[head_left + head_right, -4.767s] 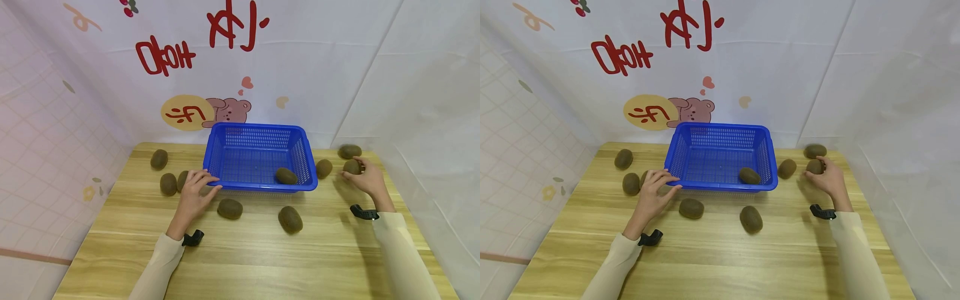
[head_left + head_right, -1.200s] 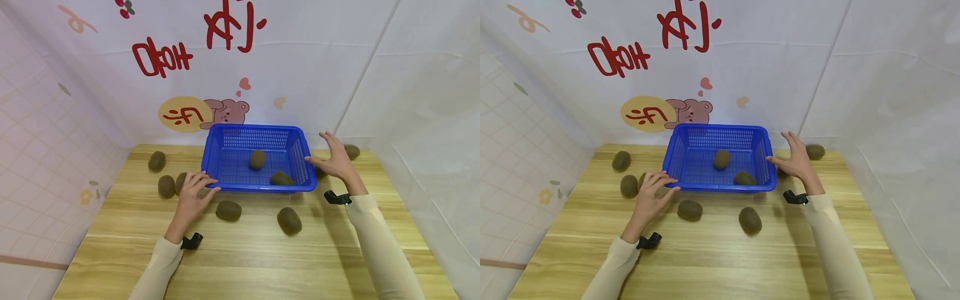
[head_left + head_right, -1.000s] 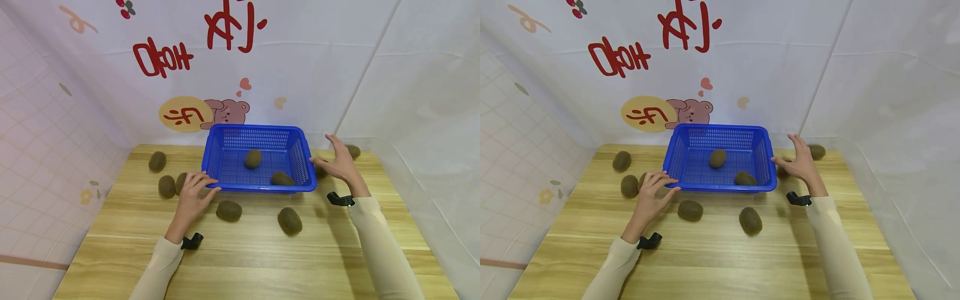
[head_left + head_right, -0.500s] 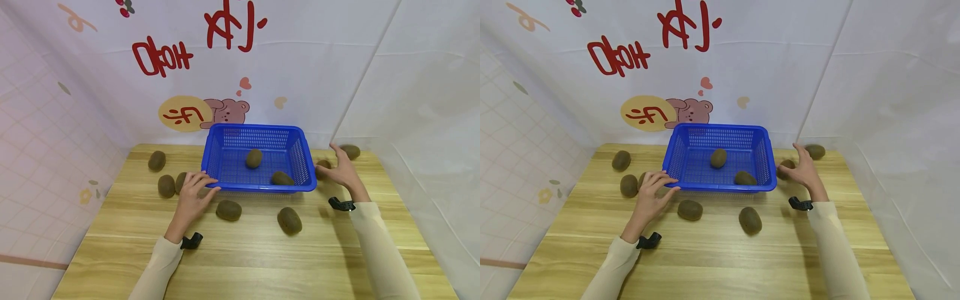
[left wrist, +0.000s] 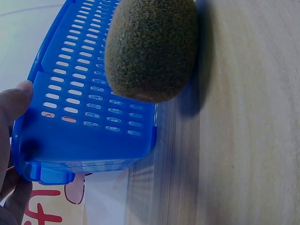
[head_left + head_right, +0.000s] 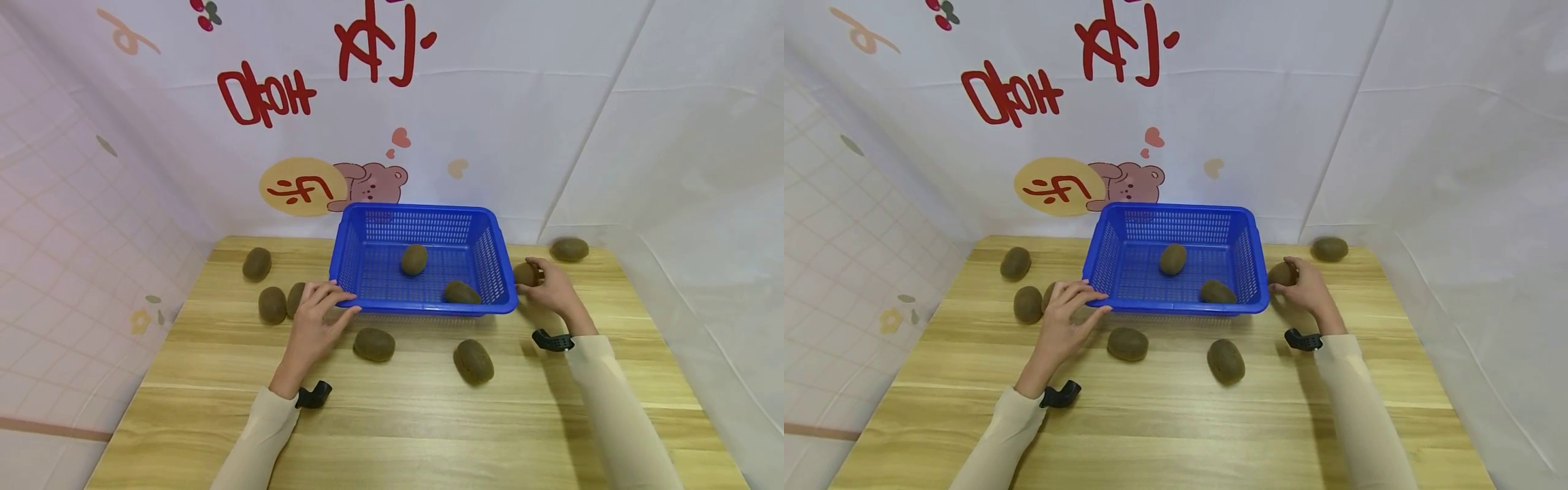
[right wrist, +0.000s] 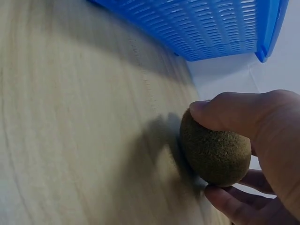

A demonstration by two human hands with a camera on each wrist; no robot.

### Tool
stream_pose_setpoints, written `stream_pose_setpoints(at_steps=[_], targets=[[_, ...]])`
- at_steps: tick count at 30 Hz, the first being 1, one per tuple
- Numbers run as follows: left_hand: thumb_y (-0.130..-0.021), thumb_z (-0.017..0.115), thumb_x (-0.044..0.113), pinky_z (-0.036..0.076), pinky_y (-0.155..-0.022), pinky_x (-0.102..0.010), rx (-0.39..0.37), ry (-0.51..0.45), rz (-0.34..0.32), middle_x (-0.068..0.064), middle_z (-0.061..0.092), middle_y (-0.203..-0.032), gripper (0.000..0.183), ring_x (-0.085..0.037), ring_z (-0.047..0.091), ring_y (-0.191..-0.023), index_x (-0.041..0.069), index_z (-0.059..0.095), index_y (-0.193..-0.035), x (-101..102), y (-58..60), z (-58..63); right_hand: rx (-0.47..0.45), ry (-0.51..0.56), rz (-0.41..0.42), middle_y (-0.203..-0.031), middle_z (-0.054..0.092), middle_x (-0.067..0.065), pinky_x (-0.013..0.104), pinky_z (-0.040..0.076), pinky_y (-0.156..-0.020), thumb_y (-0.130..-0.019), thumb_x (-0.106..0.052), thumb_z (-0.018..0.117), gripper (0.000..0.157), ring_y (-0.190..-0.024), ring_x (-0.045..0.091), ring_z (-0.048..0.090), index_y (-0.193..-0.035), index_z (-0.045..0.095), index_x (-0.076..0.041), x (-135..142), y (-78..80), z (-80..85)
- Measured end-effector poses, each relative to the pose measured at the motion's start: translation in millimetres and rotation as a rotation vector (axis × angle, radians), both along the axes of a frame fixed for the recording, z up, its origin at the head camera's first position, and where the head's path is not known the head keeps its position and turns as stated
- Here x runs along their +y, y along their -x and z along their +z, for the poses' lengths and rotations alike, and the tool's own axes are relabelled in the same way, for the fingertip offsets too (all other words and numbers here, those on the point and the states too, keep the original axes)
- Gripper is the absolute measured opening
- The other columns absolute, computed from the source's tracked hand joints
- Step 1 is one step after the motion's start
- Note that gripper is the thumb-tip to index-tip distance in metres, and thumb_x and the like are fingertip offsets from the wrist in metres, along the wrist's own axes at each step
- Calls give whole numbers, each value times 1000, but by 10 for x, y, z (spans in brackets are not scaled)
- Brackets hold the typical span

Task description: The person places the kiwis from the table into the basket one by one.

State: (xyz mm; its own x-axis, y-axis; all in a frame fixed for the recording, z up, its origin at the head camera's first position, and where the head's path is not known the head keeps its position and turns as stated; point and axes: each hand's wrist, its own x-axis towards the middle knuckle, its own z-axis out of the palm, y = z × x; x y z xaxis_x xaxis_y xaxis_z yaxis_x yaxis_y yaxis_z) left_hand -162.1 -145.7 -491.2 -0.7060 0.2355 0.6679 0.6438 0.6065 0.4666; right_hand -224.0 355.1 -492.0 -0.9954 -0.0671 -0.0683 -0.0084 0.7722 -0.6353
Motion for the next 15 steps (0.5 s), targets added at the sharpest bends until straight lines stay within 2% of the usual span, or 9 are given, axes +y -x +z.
stream_pose_setpoints(at_steps=[7, 15], targets=[[-82, 88, 19, 47, -107, -51, -3, -7, 5, -7, 72, -99, 21, -34, 57, -119, 14, 80, -100, -9, -11, -16, -3, 7, -22, -137, 56, 36, 61, 53, -99, -91, -28, 78, 78, -125, 52, 57, -151, 42, 6, 7, -7, 41], [-81, 88, 19, 48, -107, -51, 2, -12, 0, -7, 72, -100, 21, -34, 57, -120, 15, 80, -100, -8, 0, -28, 1, 36, -45, -143, 54, 31, 61, 52, -100, -91, -35, 78, 82, -130, 49, 53, -155, 39, 0, 50, -10, 164]])
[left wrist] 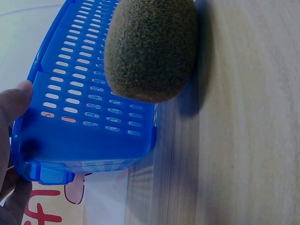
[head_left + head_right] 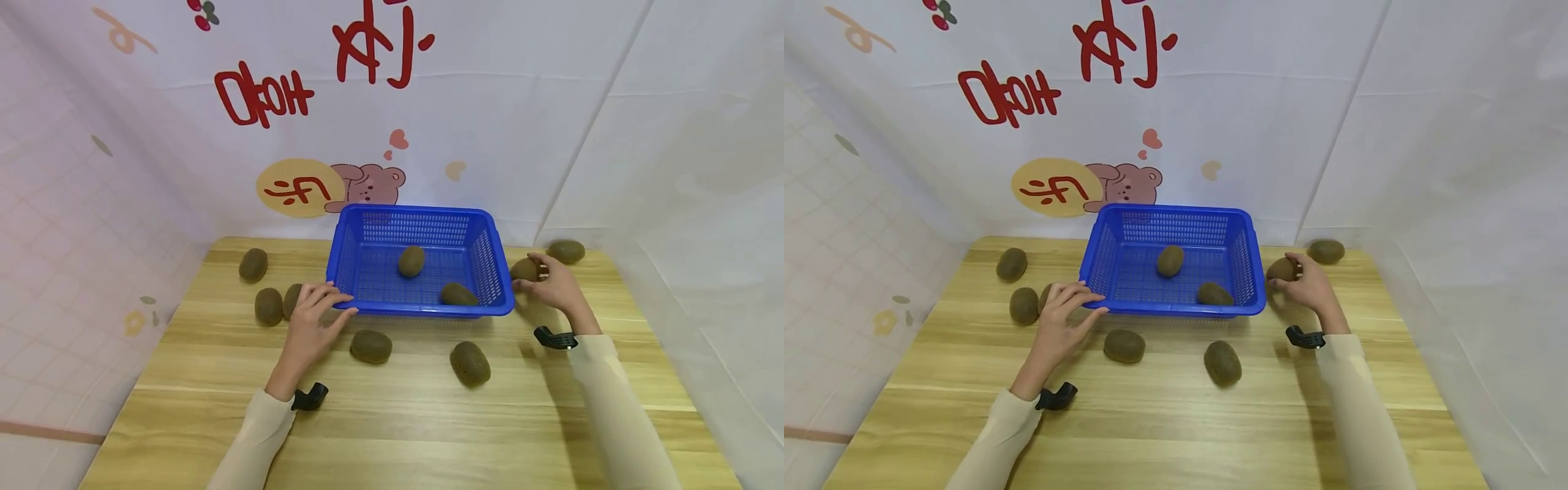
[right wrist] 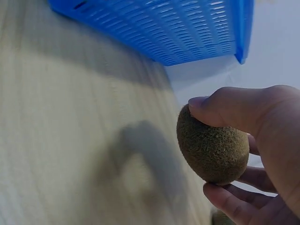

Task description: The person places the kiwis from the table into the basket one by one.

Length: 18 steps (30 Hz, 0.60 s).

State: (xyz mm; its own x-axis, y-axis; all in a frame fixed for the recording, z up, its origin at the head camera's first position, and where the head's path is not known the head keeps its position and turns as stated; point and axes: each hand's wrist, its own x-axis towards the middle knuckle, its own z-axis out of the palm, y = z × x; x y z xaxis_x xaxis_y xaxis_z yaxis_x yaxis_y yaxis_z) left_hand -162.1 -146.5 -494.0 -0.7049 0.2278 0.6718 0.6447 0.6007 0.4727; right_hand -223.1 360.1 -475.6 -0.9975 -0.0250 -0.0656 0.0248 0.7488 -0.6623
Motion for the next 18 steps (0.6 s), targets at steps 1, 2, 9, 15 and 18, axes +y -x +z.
stream_pose_setpoints(at_steps=[1, 2, 9, 15, 18], targets=[[-81, 88, 19, 48, -106, -52, 3, 0, -1, -7, 72, -99, 21, -35, 57, -119, 15, 80, -100, 4, 4, -1, 7, 2, 0, -143, 53, 32, 62, 52, -100, -91, -35, 78, 83, -130, 49, 53, -155, 39, 1, 6, -2, 24], [-81, 88, 18, 47, -107, -51, 2, -2, -1, -7, 72, -99, 21, -34, 57, -119, 15, 80, -100, 8, 4, 0, 12, 2, -1, -143, 53, 31, 62, 53, -99, -91, -35, 78, 83, -130, 50, 53, -155, 39, 0, 17, -2, 46], [-82, 87, 20, 47, -108, -51, -1, 2, -1, -7, 72, -99, 22, -34, 57, -119, 13, 80, -101, 28, 10, 16, 52, -5, -2, -149, 47, 32, 63, 53, -98, -92, -36, 78, 83, -129, 53, 55, -156, 38, -1, 41, -13, 215], [-81, 88, 19, 46, -107, -51, -1, -5, -1, -7, 72, -99, 21, -35, 57, -117, 13, 80, -100, 14, -2, 19, 75, -28, -17, -151, 47, 29, 62, 53, -99, -92, -41, 77, 84, -127, 50, 57, -156, 39, -2, 22, -16, 351], [-80, 88, 18, 46, -106, -51, 2, -11, -3, -7, 72, -99, 22, -35, 57, -116, 13, 80, -100, 33, 11, 5, 86, -23, -24, -150, 49, 28, 60, 52, -100, -92, -41, 77, 84, -127, 48, 58, -157, 39, -4, 29, -21, 424]])
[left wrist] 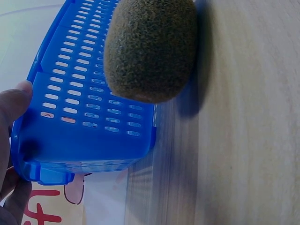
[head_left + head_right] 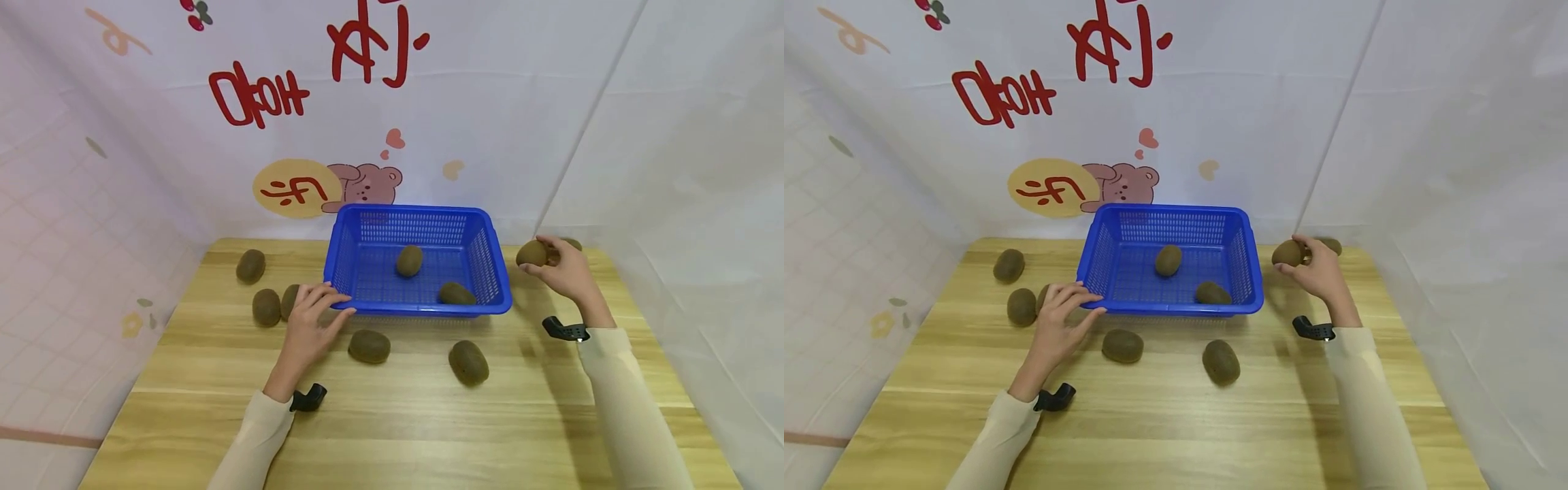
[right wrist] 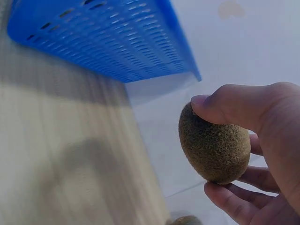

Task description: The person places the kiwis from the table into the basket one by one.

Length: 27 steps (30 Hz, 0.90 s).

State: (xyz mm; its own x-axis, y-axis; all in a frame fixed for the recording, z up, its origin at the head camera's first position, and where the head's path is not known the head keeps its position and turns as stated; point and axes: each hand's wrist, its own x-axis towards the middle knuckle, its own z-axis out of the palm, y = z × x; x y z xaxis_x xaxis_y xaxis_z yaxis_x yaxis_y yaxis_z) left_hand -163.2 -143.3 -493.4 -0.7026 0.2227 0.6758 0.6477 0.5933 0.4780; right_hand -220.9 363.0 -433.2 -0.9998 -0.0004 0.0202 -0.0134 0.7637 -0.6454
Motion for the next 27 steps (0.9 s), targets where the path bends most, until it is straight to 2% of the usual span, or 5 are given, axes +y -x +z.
stream_pose_setpoints(at_steps=[8, 15, 19, 23, 27], targets=[[-81, 88, 20, 46, -108, -51, 2, 6, -3, -7, 72, -101, 22, -34, 57, -118, 14, 80, -101, -6, -4, 6, 50, 13, 16, -147, 51, 28, 61, 51, -101, -92, -38, 78, 83, -126, 48, 59, -156, 40, -4, -97, -11, 159], [-82, 87, 20, 46, -108, -49, 0, 7, -3, -7, 72, -100, 22, -34, 57, -118, 13, 80, -101, -7, 22, 2, 70, -3, 41, -147, 51, 29, 64, 50, -101, -91, -43, 78, 84, -126, 52, 58, -158, 39, -11, -237, -7, 307], [-82, 87, 20, 45, -109, -50, -8, 8, -3, -7, 72, -100, 22, -35, 57, -119, 11, 80, -101, 1, 32, 26, 94, -13, 69, -148, 51, 28, 63, 51, -102, -91, -39, 79, 80, -126, 52, 58, -156, 42, -9, -340, -9, 396], [-81, 88, 19, 46, -109, -51, -15, 6, -1, -7, 72, -100, 21, -35, 56, -119, 12, 80, -100, 1, 18, 32, 131, -3, 112, -148, 52, 25, 59, 51, -105, -90, -30, 81, 76, -130, 47, 55, -152, 46, -5, -457, 2, 425], [-80, 89, 17, 46, -107, -51, -12, 7, 3, -8, 72, -99, 22, -35, 57, -118, 13, 80, -100, -6, -2, 22, 139, -9, 149, -150, 52, 22, 57, 50, -106, -90, -29, 81, 75, -133, 43, 52, -152, 47, -5, -563, 29, 409]])
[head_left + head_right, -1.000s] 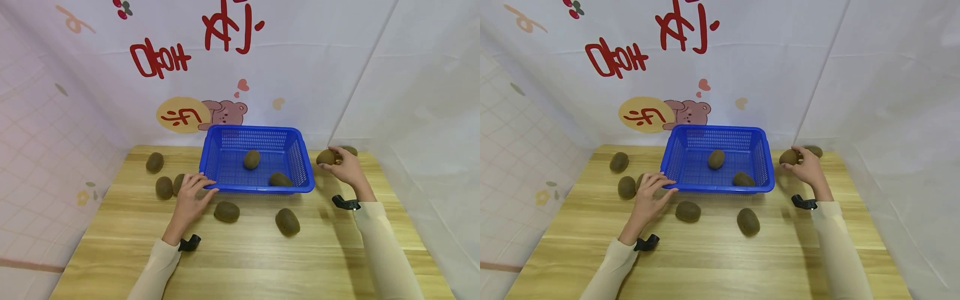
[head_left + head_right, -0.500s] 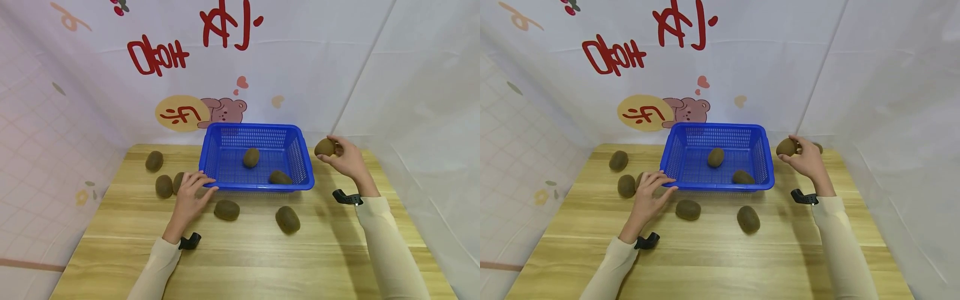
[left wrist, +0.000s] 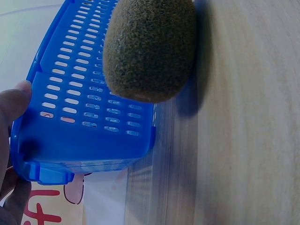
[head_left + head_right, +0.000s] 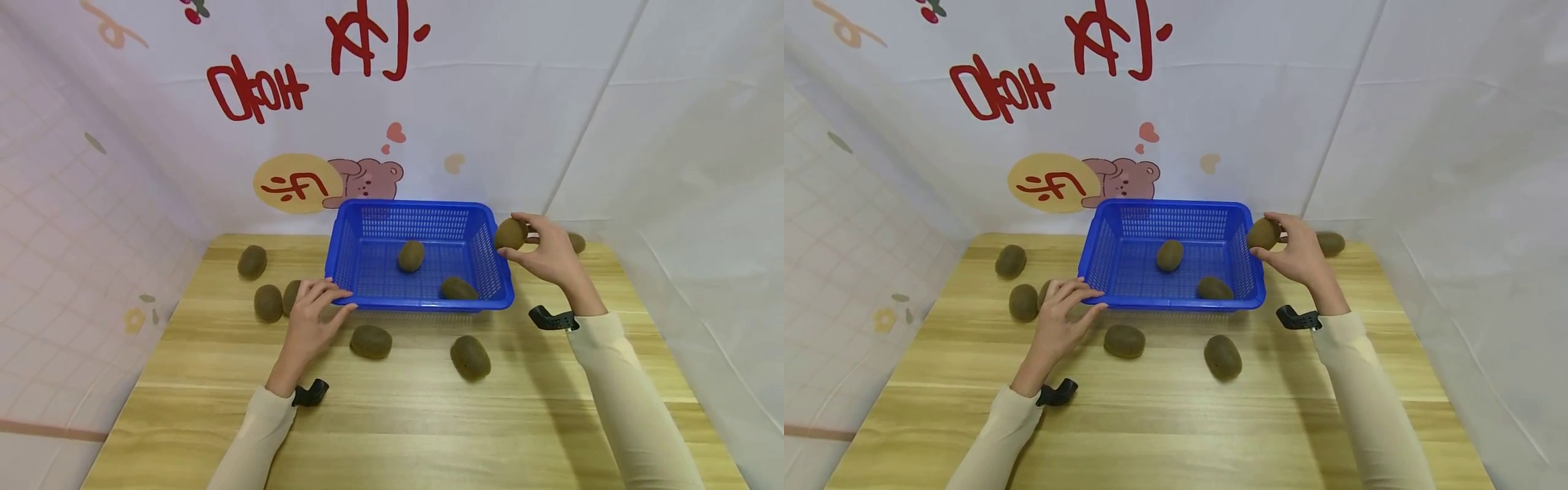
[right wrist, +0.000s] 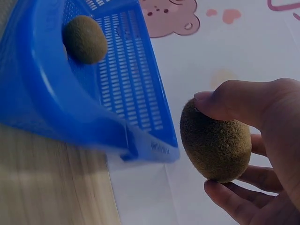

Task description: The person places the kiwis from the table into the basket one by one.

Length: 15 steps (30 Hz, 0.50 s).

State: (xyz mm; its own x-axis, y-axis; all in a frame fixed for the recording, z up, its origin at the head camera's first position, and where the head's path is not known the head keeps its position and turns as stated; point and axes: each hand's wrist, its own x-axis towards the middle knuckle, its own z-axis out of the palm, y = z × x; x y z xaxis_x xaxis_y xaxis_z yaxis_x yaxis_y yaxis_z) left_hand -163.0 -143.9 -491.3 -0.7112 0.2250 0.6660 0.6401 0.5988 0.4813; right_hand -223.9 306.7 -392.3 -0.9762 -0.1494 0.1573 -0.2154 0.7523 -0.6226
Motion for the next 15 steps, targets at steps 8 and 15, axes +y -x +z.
stream_pose_setpoints(at_steps=[8, 15], targets=[[-81, 88, 18, 46, -108, -50, 2, -2, 1, -7, 72, -99, 21, -35, 57, -117, 12, 80, -100, -6, -5, -16, 35, -27, 52, -145, 55, 21, 55, 54, -102, -87, -24, 84, 74, -125, 40, 58, -149, 50, -4, -169, 68, -63], [-81, 87, 18, 46, -108, -50, 7, -8, -5, -8, 72, -99, 21, -36, 57, -117, 10, 80, -99, 2, 1, -21, 31, -61, 85, -148, 54, 20, 55, 56, -100, -86, -23, 85, 76, -124, 39, 59, -149, 48, -2, -283, 93, -92]])
